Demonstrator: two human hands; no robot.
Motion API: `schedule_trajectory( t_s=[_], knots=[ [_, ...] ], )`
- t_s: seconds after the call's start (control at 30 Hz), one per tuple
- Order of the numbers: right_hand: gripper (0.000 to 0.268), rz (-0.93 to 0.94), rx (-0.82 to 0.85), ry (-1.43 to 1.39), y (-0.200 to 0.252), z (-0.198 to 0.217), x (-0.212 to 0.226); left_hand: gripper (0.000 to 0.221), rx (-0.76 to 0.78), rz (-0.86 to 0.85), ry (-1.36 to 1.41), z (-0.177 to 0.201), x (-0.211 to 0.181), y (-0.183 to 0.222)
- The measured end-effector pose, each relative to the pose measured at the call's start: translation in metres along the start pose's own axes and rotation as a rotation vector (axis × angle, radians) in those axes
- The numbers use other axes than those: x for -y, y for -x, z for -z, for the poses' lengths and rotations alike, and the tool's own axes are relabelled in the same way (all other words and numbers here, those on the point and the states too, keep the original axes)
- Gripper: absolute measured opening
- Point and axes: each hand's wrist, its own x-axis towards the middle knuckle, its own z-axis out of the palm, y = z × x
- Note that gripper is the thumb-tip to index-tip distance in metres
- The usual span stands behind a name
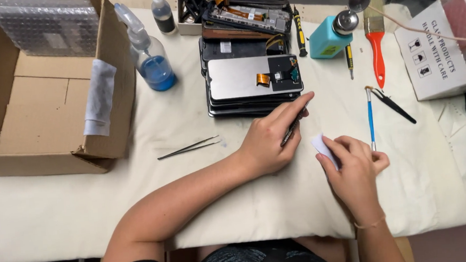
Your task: Cleaning a mobile phone screen flex cable connector using a small brush and a cleaning cloth at a repair bench.
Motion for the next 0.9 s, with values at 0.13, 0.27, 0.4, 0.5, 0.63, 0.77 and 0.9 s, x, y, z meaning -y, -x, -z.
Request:
schedule_trajectory(
  t_s=[0.13,0.27,0.4,0.5,0.63,0.77,0.9],
  knots=[
    [0.014,0.027,-0.095,-0.153,-0.001,-0.02,-0.007,0.052,-0.05,0.006,0.004,0.0,0.002,-0.002],
    [0.023,0.04,-0.264,-0.532,-0.034,0.029,0.031,0.054,-0.04,0.009,0.005,-0.001,0.002,0.001],
    [0.013,0.219,-0.422,-0.69,-0.054,0.051,0.071,0.055,-0.045,-0.032,-0.025,0.002,-0.005,-0.003],
    [0.014,0.32,-0.429,-0.691,-0.062,0.051,0.082,0.047,-0.063,-0.071,-0.074,0.007,-0.016,-0.007],
    [0.017,0.442,-0.388,-0.638,-0.062,0.057,0.083,0.042,-0.07,-0.092,-0.134,0.005,-0.013,-0.006],
    [0.019,0.486,-0.385,-0.566,-0.049,0.058,0.087,0.047,-0.064,-0.083,-0.115,-0.006,0.002,0.003],
    [0.02,0.513,-0.34,-0.611,-0.033,0.062,0.099,0.064,-0.022,-0.04,-0.083,-0.011,0.012,0.007]
  ],
)
